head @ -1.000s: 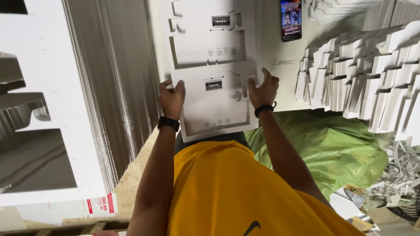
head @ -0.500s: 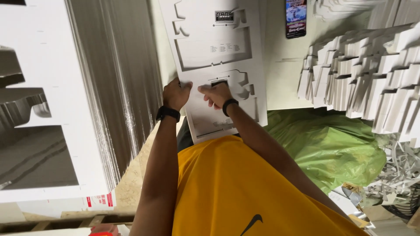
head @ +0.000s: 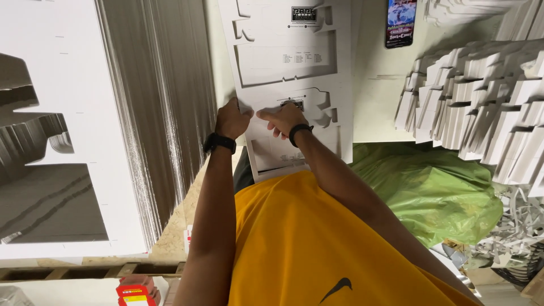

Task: Manually punching out pre-cut shapes from cardboard sheets and stacking the processed items.

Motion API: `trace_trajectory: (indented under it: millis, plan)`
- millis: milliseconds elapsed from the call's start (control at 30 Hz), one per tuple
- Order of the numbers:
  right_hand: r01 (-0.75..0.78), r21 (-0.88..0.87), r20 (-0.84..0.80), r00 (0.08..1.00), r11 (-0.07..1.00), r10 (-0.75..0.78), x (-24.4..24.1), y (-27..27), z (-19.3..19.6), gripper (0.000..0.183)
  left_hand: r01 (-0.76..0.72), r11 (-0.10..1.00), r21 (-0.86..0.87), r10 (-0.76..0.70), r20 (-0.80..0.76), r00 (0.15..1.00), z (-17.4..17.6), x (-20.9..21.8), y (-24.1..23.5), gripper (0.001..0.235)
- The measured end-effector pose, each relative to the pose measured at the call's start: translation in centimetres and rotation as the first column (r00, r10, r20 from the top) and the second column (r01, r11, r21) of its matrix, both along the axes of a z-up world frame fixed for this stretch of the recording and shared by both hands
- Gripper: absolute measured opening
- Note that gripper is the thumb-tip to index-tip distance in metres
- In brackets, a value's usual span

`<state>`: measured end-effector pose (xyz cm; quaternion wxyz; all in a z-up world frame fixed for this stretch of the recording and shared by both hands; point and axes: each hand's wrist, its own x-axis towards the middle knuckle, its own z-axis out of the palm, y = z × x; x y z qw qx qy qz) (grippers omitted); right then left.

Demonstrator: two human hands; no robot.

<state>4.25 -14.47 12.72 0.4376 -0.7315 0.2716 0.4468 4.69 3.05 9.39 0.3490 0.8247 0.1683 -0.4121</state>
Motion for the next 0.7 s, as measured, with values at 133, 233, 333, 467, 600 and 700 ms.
trace_trajectory:
  millis: [133,233,333,467,600,700]
  plan:
    - [0.005,-0.017,-0.016,1.0,1.0,-0.005,0.8,0.6,-0.2,0.043,-0.005,0.999,0.041,0.005,-0.004,1.0,-1.3,0.3,-0.1,0.045]
    - [0.028,-0.016,-0.027,0.999,0.999,-0.029,0.8,0.5,-1.4,0.04,-0.028,0.997,0.067,0.027,0.014,1.0,-0.5,0.5,-0.7,0.037]
    - [0.073,0.01,-0.005,0.997,0.997,-0.073,0.6,0.1,-1.8,0.041,-0.027,0.992,0.121,0.025,0.013,1.0,0.1,0.4,-1.2,0.034]
    - [0.12,0.023,-0.018,0.993,0.992,-0.12,1.2,-0.1,0.9,0.04,0.004,0.962,0.272,-0.035,0.108,0.993,-2.9,-1.7,-2.4,0.059]
    - [0.133,0.087,0.004,0.991,0.987,-0.134,-0.7,-0.9,-4.4,0.039,0.333,0.881,0.337,-0.453,0.397,0.798,0.7,0.7,-4.5,0.061]
    - [0.111,0.089,0.008,0.994,0.99,-0.112,-1.2,-1.3,-6.2,0.035,0.459,0.812,0.36,-0.583,0.536,0.611,-2.1,1.1,-4.2,0.05]
